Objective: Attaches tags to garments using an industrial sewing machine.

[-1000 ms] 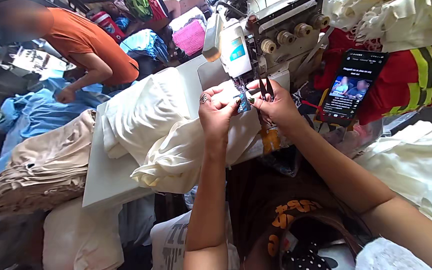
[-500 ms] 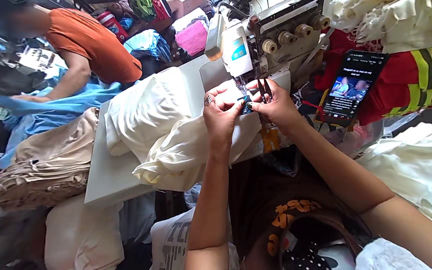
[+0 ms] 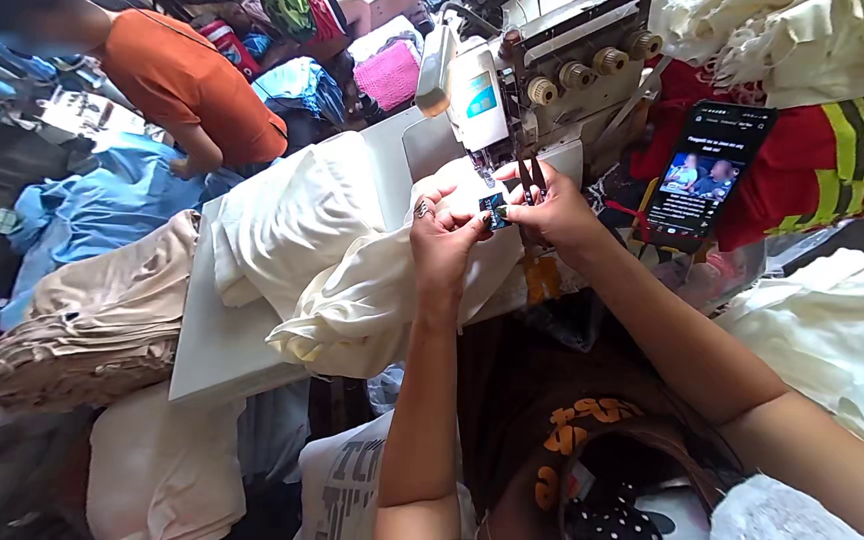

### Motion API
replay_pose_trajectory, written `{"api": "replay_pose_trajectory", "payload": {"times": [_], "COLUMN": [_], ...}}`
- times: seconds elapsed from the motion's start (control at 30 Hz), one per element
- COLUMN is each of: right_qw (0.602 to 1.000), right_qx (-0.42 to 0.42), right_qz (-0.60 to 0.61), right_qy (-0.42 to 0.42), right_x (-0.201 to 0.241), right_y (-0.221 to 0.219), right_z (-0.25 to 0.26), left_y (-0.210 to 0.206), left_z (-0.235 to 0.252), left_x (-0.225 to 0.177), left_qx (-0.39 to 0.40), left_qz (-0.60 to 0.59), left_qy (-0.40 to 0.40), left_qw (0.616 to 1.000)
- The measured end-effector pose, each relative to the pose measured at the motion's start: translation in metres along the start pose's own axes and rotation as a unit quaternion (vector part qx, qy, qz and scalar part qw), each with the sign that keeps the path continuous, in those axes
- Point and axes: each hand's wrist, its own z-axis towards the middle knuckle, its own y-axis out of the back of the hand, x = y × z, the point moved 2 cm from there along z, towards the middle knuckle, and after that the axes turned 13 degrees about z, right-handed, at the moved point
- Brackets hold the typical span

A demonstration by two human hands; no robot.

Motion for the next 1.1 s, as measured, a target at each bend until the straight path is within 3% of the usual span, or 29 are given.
{"api": "replay_pose_trajectory", "payload": {"times": [0.13, 0.23, 0.33, 0.43, 0.53, 0.63, 0.7, 0.87, 1.0, 1.1], "right_qw": [1.0, 1.0, 0.999, 0.995, 0.993, 0.992, 0.993, 0.997, 0.996, 0.99], "right_qx": [0.008, 0.005, -0.003, -0.003, 0.001, 0.006, 0.009, -0.049, 0.024, 0.027], "right_qz": [-0.003, 0.004, 0.039, 0.06, 0.079, 0.081, 0.072, -0.052, -0.055, -0.021], "right_qy": [0.004, -0.004, -0.037, -0.075, -0.09, -0.096, -0.088, 0.025, -0.063, -0.134], "right_x": [-0.001, -0.001, 0.0, 0.001, 0.001, 0.0, 0.001, -0.014, -0.039, -0.052], "right_y": [-0.001, 0.0, 0.003, 0.004, 0.003, 0.005, 0.007, 0.02, 0.03, 0.034], "right_z": [0.001, 0.002, 0.003, 0.004, 0.005, 0.004, 0.003, -0.003, -0.025, -0.037], "left_y": [0.0, 0.003, 0.008, 0.002, -0.005, -0.009, -0.009, 0.01, 0.026, 0.023], "left_z": [-0.001, -0.008, -0.02, -0.023, -0.024, -0.025, -0.023, -0.013, -0.006, -0.001], "left_x": [0.002, 0.004, 0.003, 0.011, 0.018, 0.019, 0.02, 0.009, -0.002, -0.008], "left_qx": [-0.005, -0.023, -0.027, -0.057, -0.104, -0.124, -0.117, -0.142, -0.158, -0.157], "left_qz": [0.006, 0.125, 0.288, 0.4, 0.466, 0.477, 0.458, 0.365, 0.33, 0.331], "left_qy": [-0.009, -0.137, -0.294, -0.396, -0.463, -0.498, -0.496, -0.406, -0.349, -0.355], "left_qw": [1.0, 0.982, 0.911, 0.824, 0.747, 0.714, 0.728, 0.826, 0.863, 0.86]}}
